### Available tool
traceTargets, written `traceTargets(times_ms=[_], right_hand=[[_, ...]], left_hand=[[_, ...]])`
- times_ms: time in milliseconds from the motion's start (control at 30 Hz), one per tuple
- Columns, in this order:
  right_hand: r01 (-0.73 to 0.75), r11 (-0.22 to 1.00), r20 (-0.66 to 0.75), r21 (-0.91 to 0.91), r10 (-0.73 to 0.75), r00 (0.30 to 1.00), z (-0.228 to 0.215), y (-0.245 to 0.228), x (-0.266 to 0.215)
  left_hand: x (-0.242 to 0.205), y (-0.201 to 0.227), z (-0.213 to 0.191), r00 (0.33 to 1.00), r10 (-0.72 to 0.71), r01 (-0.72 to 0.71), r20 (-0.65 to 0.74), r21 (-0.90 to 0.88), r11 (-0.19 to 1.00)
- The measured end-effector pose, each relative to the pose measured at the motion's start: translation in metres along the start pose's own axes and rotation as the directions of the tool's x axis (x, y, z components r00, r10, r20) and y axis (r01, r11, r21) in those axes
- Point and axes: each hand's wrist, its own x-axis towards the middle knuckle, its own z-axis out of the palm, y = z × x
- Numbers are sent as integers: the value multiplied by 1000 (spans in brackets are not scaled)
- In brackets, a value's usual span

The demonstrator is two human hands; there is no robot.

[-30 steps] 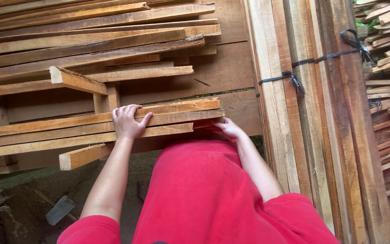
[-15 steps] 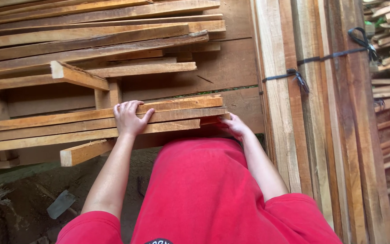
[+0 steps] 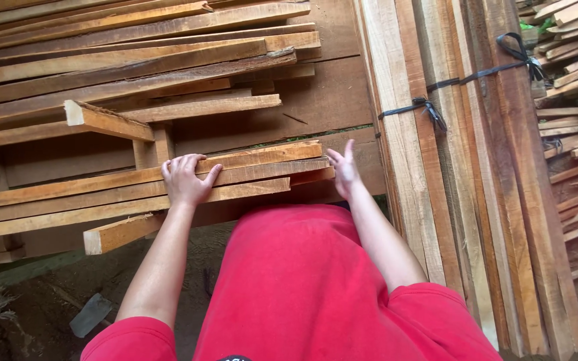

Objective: Organizing and tying thin wooden strips into bundles using plastic ties.

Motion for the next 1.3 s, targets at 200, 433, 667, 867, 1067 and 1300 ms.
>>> traceTargets(times_ms=[200, 433, 667, 867, 1067, 1300], right_hand=[[-61, 996, -24, 59, 63, 998, -29, 59, 65], [-45, 999, -33, 25, 46, 998, -29, 65, 63], [2, 998, 9, 60, -2, 1000, -47, 109, 103], [49, 996, 10, 70, -50, 999, -47, 115, 107], [477, 717, 112, -508, -494, 862, -10, 43, 26], [555, 160, 339, -816, -645, 685, -9, 14, 11]], left_hand=[[1, -1, -2, 1000, 4, -4, 21, 1, 1000], [1, -1, 2, 999, -2, 2, 33, -4, 1000], [-1, -6, 6, 999, 0, -1, 37, 17, 1000], [-1, -4, 4, 1000, 3, -4, 13, 17, 1000], [-1, -4, 4, 1000, 0, 0, 1, 16, 1000], [0, -3, 3, 1000, 5, -5, 7, 0, 1000]])
